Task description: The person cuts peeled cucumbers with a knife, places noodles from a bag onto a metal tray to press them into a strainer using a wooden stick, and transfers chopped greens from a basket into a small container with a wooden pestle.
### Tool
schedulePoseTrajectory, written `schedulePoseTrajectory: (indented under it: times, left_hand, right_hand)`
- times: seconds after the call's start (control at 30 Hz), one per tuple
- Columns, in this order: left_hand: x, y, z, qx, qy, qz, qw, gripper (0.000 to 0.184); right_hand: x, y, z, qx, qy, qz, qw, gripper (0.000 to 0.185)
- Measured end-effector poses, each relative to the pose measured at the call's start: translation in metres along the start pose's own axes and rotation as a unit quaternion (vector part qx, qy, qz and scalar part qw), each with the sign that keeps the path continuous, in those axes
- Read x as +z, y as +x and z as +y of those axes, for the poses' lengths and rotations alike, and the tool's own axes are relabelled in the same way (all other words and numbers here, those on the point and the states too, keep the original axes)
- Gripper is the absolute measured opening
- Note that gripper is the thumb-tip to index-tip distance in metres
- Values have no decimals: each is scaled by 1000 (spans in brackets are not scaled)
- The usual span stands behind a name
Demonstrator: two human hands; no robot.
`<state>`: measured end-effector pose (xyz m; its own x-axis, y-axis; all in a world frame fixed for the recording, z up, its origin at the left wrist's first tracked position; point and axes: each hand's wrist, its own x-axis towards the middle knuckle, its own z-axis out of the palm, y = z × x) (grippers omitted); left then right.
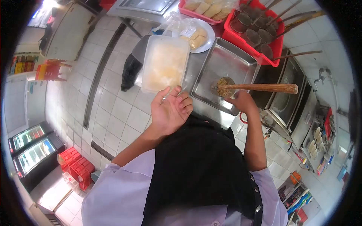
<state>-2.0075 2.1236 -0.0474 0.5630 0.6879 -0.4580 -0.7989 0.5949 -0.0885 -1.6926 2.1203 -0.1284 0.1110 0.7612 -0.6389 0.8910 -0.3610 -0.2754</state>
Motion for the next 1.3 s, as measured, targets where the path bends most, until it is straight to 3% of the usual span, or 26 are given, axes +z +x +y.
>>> schedulePoseTrajectory:
  times: [0.03, 0.1, 0.13, 0.2, 0.23, 0.27, 0.3, 0.33, 0.37, 0.4, 0.43, 0.47, 0.53, 0.67, 0.73, 0.8, 0.87, 0.9, 0.97, 1.0, 1.07, 1.1, 1.13, 1.2, 1.27, 1.3]
  left_hand:
    - [-1, 1, -1, -6, 1, 0, 1000, 25]
    - [-5, 5, -1, -10, 53, -4, 999, 23]
    - [-14, 8, -1, -17, 52, -6, 998, 23]
    - [-41, 11, 3, -32, 333, 37, 942, 25]
    - [-48, 11, 3, -36, 334, 34, 941, 25]
    - [-55, 8, 2, -37, 525, 17, 850, 26]
    - [-63, 3, 2, -35, 692, 1, 721, 28]
    - [-76, -1, 4, -36, 691, 1, 722, 28]
    - [-88, -6, 6, -72, 758, 11, 649, 31]
    - [-99, -9, 9, -107, 816, 21, 568, 33]
    - [-104, -12, 11, -155, 773, 62, 612, 36]
    - [-113, -15, 14, -154, 771, 65, 615, 36]
    - [-129, -24, 17, -109, 774, 85, 618, 37]
    - [-155, -43, 15, -155, 756, 164, 614, 32]
    - [-217, -51, 14, -104, 756, 162, 626, 33]
    - [-265, -58, 10, -54, 757, 157, 632, 34]
    - [-283, -65, 1, -48, 768, 250, 587, 35]
    - [-292, -67, -4, -42, 763, 254, 593, 35]
    - [-305, -83, -16, -42, 721, 345, 599, 33]
    - [-321, -96, -27, -29, 705, 365, 607, 33]
    - [-372, -126, -48, 126, 592, 362, 709, 34]
    - [-371, -147, -56, 178, 570, 339, 727, 29]
    - [-371, -193, -78, 178, 542, 384, 726, 29]
    - [-357, -225, -84, 204, 232, 376, 874, 24]
    - [-385, -245, -109, 202, 275, 412, 845, 21]
    - [-395, -253, -120, 209, 326, 401, 830, 21]
  right_hand:
    - [5, -2, 1, 5, 2, 2, 1000, 44]
    - [12, -8, 0, 31, 246, -67, 966, 34]
    - [16, -10, 3, 36, 247, -64, 966, 34]
    - [27, -11, 11, -33, 243, 58, 968, 27]
    - [36, -7, 20, -105, 209, 131, 963, 22]
    - [29, -10, 15, -102, 209, 133, 963, 22]
    - [21, -14, 8, -88, 237, 143, 957, 25]
    - [13, -20, 0, -74, 265, 153, 949, 28]
    - [4, -25, -7, -75, 263, 151, 950, 28]
    - [-5, -30, -15, -13, 170, 132, 976, 32]
    - [-8, -32, -20, 49, 75, 112, 990, 35]
    - [-3, -26, -18, 47, 72, 108, 990, 35]
    - [13, -10, -10, 41, 110, 79, 990, 42]
    - [27, -12, -7, 30, 235, 79, 968, 44]
    - [15, -20, -14, -53, 124, 228, 964, 42]
    - [3, -23, -22, -70, 153, 199, 965, 40]
    - [-4, -16, -14, -106, 123, 162, 973, 40]
    - [-8, -17, -7, -114, 115, 159, 974, 40]
    - [-22, -28, -15, -160, -84, 137, 974, 38]
    - [-22, -29, -18, -186, -39, 26, 981, 38]
    - [-14, -43, -45, -206, 27, -172, 963, 35]
    - [1, -60, -67, -191, 46, -259, 946, 32]
    - [51, -74, -85, -215, 137, -389, 885, 29]
    - [122, -67, -93, -230, 157, -459, 844, 30]
    - [203, -54, -76, -201, 153, -488, 835, 35]
    - [253, -41, -57, -348, 63, -255, 900, 45]
